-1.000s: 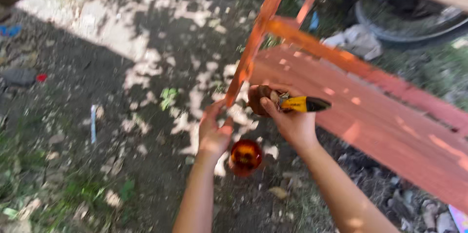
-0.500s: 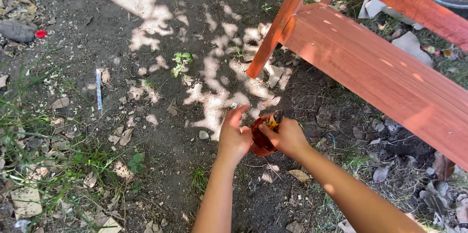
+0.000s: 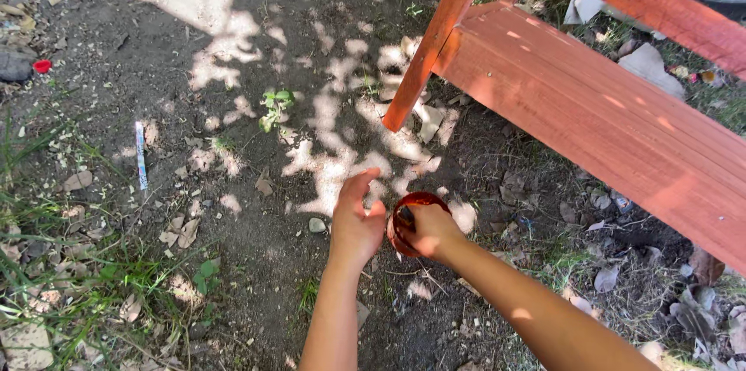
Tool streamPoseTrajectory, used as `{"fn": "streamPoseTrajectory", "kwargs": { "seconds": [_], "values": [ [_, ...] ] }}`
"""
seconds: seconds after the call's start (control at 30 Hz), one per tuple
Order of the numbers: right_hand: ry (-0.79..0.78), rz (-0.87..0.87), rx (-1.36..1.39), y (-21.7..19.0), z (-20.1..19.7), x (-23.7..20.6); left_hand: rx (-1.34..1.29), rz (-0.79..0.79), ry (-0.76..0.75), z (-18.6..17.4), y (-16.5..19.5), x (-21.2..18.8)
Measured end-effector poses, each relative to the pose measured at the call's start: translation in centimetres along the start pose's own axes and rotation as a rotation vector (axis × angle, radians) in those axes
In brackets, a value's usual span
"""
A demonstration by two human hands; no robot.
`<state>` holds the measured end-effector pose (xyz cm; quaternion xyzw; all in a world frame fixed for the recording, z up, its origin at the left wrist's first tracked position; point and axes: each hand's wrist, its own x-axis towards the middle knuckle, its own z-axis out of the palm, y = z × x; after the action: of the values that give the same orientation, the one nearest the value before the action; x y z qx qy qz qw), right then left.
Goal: The person applies reddish-brown wood stain to a multi-tier wooden shelf rack using a brush, dipping the brush into a bowl of stain held in the other hand. They work around the rack, coating the rails, legs, edges and shelf slats, moving around the piece to reach different sides.
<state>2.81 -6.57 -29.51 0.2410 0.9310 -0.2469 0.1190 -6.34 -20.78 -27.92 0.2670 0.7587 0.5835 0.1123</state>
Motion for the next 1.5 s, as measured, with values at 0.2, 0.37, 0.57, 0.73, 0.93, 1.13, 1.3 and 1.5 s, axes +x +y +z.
{"fn": "streamPoseTrajectory", "kwargs": {
  "seconds": [0.2, 0.37, 0.57, 0.73, 0.93, 1.13, 1.3, 1.5],
  "values": [
    [0.151, 0.15, 0.204, 1.8, -3.8, -1.6, 0.034, 0.063, 0.011, 0.2, 0.4, 0.8],
    [0.22, 0.208, 0.496, 2.8, -4.7, -2.8, 0.047, -0.152, -0.045, 0.7, 1.2, 1.0],
    [0.304, 0.286, 1.262, 5.1, -2.9, -6.4, 0.009, -0.13, -0.016, 1.3, 1.7, 1.0],
    [0.489, 0.411, 1.749, 6.5, -1.6, -10.3, -0.082, -0.075, 0.015, 1.7, 2.2, 1.0],
    [0.673, 0.149, 1.934, 4.5, -6.5, -13.0, -0.159, -0.278, -0.079, 2.0, 5.9, 1.2],
    [1.129, -0.392, 1.662, 3.6, -13.9, -14.0, -0.167, -0.153, -0.092, 1.4, 10.7, 0.6],
    [1.411, -0.304, 0.944, 3.7, -14.7, -13.9, -0.205, -0.045, -0.136, 2.2, 12.6, -0.5],
    [1.405, -0.146, 0.33, 3.3, -14.9, -15.2, -0.222, -0.168, -0.293, 4.6, 13.8, -2.6]
  ]
}}
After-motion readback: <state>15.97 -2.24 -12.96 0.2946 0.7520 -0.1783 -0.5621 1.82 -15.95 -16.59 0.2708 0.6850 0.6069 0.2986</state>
